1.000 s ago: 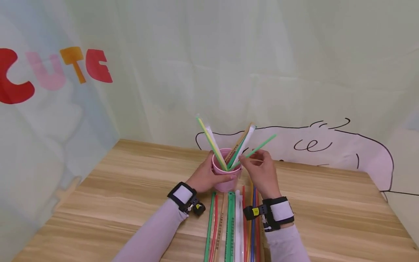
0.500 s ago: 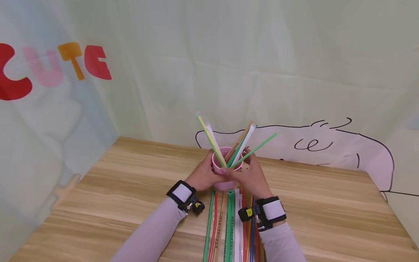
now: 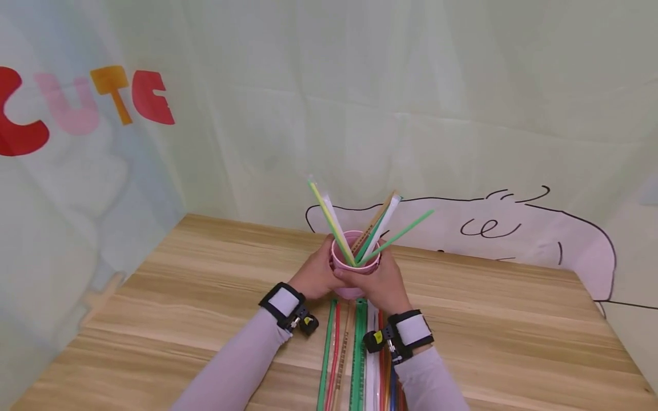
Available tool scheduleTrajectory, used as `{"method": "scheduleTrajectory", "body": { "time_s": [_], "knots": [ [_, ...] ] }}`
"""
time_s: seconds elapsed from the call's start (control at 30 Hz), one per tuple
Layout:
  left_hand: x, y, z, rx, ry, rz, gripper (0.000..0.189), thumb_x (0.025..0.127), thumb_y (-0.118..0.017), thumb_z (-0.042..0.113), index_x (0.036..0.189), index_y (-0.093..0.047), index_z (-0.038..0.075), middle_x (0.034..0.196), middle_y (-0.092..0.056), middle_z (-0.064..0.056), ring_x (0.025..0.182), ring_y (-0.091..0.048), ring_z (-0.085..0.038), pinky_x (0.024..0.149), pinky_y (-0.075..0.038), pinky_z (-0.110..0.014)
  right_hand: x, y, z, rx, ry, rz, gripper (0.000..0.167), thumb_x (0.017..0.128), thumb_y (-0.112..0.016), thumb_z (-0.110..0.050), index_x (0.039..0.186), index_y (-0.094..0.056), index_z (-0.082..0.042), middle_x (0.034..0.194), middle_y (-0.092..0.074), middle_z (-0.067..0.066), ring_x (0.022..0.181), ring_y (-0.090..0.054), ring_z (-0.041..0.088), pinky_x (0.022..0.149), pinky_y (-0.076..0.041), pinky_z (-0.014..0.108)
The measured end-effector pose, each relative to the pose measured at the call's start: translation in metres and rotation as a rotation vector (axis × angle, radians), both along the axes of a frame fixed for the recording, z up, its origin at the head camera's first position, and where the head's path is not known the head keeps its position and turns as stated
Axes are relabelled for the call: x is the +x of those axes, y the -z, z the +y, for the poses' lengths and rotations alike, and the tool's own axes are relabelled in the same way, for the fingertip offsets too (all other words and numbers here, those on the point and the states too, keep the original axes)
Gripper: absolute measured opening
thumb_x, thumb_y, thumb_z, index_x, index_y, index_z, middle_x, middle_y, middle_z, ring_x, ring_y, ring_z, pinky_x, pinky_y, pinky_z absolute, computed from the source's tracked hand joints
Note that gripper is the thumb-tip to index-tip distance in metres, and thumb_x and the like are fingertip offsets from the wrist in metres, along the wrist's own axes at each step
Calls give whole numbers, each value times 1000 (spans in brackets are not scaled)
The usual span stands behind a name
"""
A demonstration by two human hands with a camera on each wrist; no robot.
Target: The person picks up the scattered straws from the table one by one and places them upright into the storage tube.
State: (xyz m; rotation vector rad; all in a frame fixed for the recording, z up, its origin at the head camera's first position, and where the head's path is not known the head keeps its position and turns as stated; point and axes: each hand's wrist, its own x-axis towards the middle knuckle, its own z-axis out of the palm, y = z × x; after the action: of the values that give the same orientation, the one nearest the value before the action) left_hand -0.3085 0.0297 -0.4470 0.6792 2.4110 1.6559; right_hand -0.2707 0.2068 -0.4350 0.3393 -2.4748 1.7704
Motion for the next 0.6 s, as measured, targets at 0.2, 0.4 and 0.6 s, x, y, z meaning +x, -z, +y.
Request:
{"method": "scheduleTrajectory", "body": {
  "time_s": [0.2,0.4,0.6],
  "knots": [
    [-1,0,1,-5,-1,-9,96,77,-92,15,153,-33,16,149,-54,-10,139,-53,-24,117,-44,-43,-2,5,1,10,4,18,80,82,-89,-27,148,-45,-18,141,-59,2,133,-56,23,113,-45,50],
    [0,2,1,-22,-15,-17,108,77,-91,20,160,-22,16,153,-51,-13,141,-51,-25,117,-44,-44,-3,4,1,-2,-11,10,79,83,-89,-26,148,-45,-23,142,-59,0,133,-57,21,113,-46,49],
    [8,-3,-1,-116,-84,5,114,77,-91,34,163,-19,14,157,-44,-16,142,-49,-29,116,-45,-47,-3,5,2,-3,-12,12,79,82,-89,-24,148,-45,-19,141,-59,3,132,-58,23,112,-46,48]
  ]
}}
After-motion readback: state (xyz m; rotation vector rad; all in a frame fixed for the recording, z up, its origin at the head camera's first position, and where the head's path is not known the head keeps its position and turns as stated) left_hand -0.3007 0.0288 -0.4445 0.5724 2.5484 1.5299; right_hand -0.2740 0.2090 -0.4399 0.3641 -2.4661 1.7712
